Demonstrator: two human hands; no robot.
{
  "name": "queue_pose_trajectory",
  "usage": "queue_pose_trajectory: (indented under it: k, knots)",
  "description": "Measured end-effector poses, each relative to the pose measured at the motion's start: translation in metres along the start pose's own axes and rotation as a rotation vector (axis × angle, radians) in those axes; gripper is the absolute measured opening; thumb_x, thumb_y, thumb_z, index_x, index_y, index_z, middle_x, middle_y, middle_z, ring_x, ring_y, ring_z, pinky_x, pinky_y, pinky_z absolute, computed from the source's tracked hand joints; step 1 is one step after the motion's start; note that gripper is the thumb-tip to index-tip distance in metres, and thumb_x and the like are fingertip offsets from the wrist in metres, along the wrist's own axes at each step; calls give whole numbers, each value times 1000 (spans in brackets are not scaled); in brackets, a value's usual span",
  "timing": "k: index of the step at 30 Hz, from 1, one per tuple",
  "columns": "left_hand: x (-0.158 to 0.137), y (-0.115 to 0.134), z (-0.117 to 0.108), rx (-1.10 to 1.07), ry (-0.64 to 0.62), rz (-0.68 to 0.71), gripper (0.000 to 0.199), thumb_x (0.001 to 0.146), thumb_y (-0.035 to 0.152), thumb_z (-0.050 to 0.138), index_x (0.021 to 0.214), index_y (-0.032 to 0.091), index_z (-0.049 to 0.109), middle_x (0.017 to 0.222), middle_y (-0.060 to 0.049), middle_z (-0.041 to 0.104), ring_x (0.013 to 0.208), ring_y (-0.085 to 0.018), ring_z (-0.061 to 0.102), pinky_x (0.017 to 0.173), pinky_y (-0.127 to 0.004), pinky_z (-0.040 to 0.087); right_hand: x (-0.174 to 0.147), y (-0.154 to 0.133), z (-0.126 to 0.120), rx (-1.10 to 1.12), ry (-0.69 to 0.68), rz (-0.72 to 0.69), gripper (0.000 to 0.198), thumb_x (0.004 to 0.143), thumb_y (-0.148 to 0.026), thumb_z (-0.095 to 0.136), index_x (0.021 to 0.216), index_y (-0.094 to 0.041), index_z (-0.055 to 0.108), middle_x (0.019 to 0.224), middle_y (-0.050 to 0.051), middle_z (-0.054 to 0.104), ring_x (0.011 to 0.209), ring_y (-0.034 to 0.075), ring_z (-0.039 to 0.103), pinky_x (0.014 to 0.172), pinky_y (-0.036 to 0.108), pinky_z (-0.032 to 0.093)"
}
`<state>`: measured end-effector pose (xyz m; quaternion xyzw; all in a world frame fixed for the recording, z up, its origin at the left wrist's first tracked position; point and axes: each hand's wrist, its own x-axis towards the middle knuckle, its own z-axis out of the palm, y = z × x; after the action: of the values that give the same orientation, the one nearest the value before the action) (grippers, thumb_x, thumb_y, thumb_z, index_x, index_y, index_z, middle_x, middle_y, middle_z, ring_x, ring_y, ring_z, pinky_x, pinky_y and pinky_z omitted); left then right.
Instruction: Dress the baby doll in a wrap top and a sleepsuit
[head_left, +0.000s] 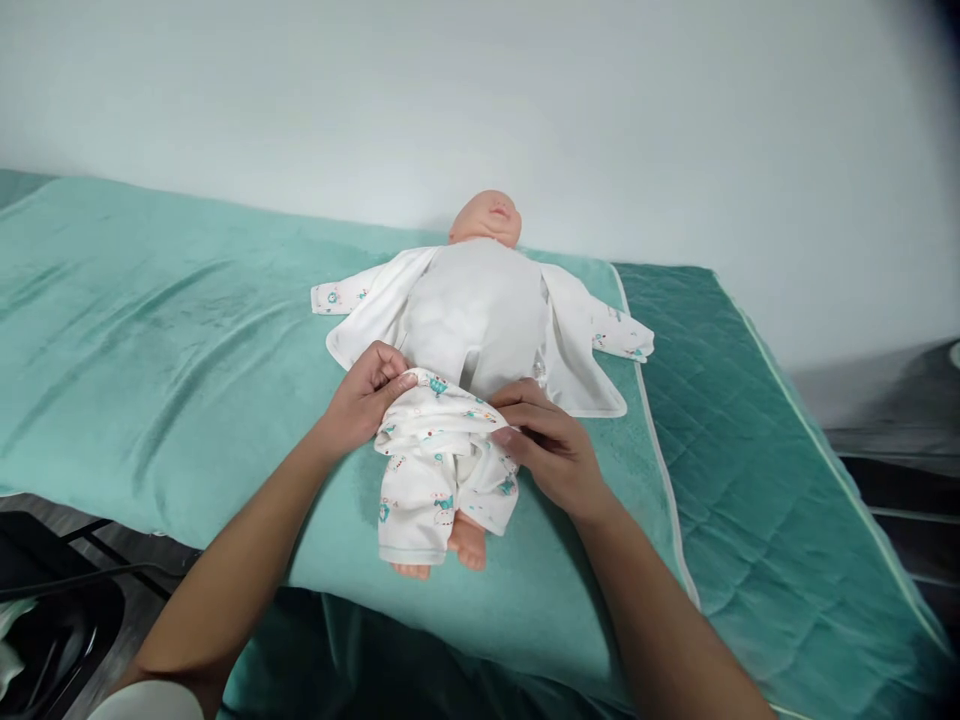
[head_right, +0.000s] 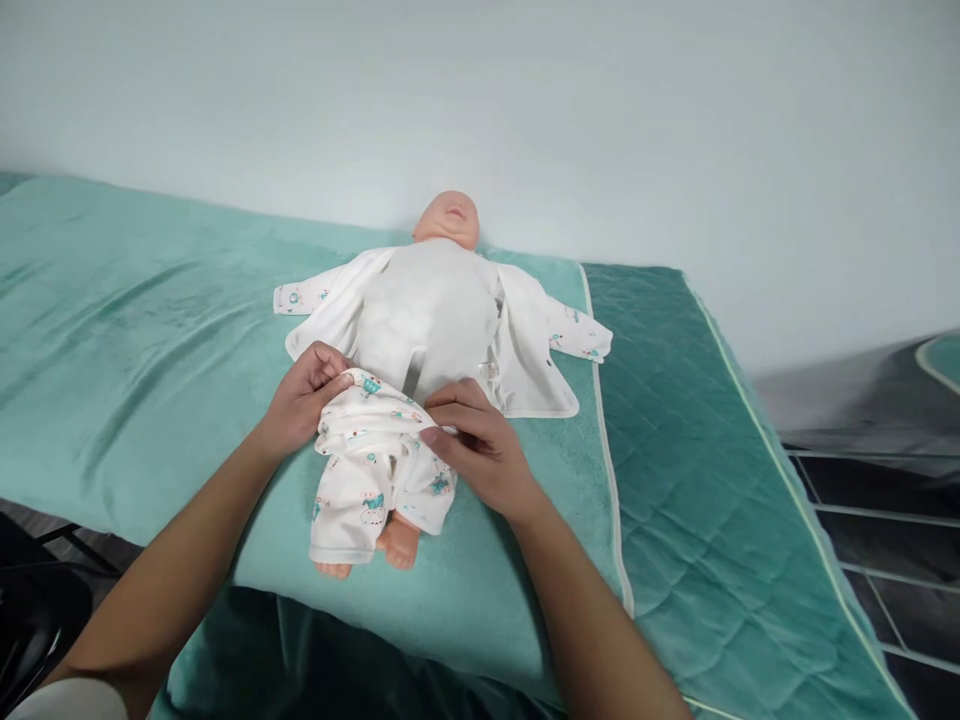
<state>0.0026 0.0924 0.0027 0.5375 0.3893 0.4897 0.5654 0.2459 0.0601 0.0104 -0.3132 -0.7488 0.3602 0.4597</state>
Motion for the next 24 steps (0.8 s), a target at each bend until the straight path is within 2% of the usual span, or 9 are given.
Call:
queue_pose_trajectory:
  k: [4, 8, 10, 12, 15, 20, 24]
  knots:
    - [1, -1, 1, 2, -11, 22, 38, 80, 48, 76, 83, 20, 50, 77, 1, 56, 64, -11, 48, 55, -24, 37, 1, 1, -4, 49, -68, 99, 16, 95, -34, 62, 85, -24, 70, 80, 2, 61, 82, 18, 51, 75, 34, 41]
    - [2, -3, -1, 22, -9, 19, 34, 81, 46, 74, 83, 21, 51, 76, 1, 55, 62, -10, 46, 55, -24, 36, -4, 6, -8, 154, -77, 284, 29, 88, -49, 69, 80, -21, 72, 74, 2, 56, 74, 18, 50, 67, 32, 41]
    - [2, -4, -4, 17, 23, 28, 32, 82, 44, 73, 84, 21, 51, 73, 3, 53, 59, -10, 44, 53, -24, 34, -8, 11, -10, 272, -10, 370, 36, 84, -56, 70, 74, -21, 72, 70, 2, 58, 69, 18, 51, 64, 32, 42]
    - [2, -5, -6, 4, 70, 35, 31, 82, 44, 72, 84, 22, 51, 70, 4, 51, 57, -10, 41, 51, -23, 32, -11, 14, -11, 399, 113, 431, 42, 78, -63, 72, 69, -22, 70, 68, 2, 61, 66, 19, 55, 61, 33, 45]
    - [3, -5, -7, -23, 128, 28, 32, 82, 45, 71, 85, 23, 49, 70, 4, 49, 56, -10, 40, 52, -23, 33, -10, 16, -11, 514, 298, 485, 45, 69, -69, 74, 73, -24, 70, 76, 4, 69, 71, 24, 63, 66, 38, 52]
    - [5, -7, -9, -110, 202, 57, 35, 80, 45, 74, 82, 22, 47, 66, 5, 43, 56, -9, 39, 53, -23, 32, -4, 21, -13, 494, 464, 501, 39, 83, -64, 60, 90, -27, 69, 87, 4, 74, 87, 29, 71, 76, 46, 57]
    - [6, -5, -10, -158, 221, 78, 35, 80, 45, 74, 82, 22, 47, 65, 6, 44, 55, -8, 40, 53, -22, 32, 10, 24, -14, 509, 526, 466, 48, 86, -67, 55, 106, -25, 67, 100, 6, 74, 99, 29, 70, 78, 45, 57]
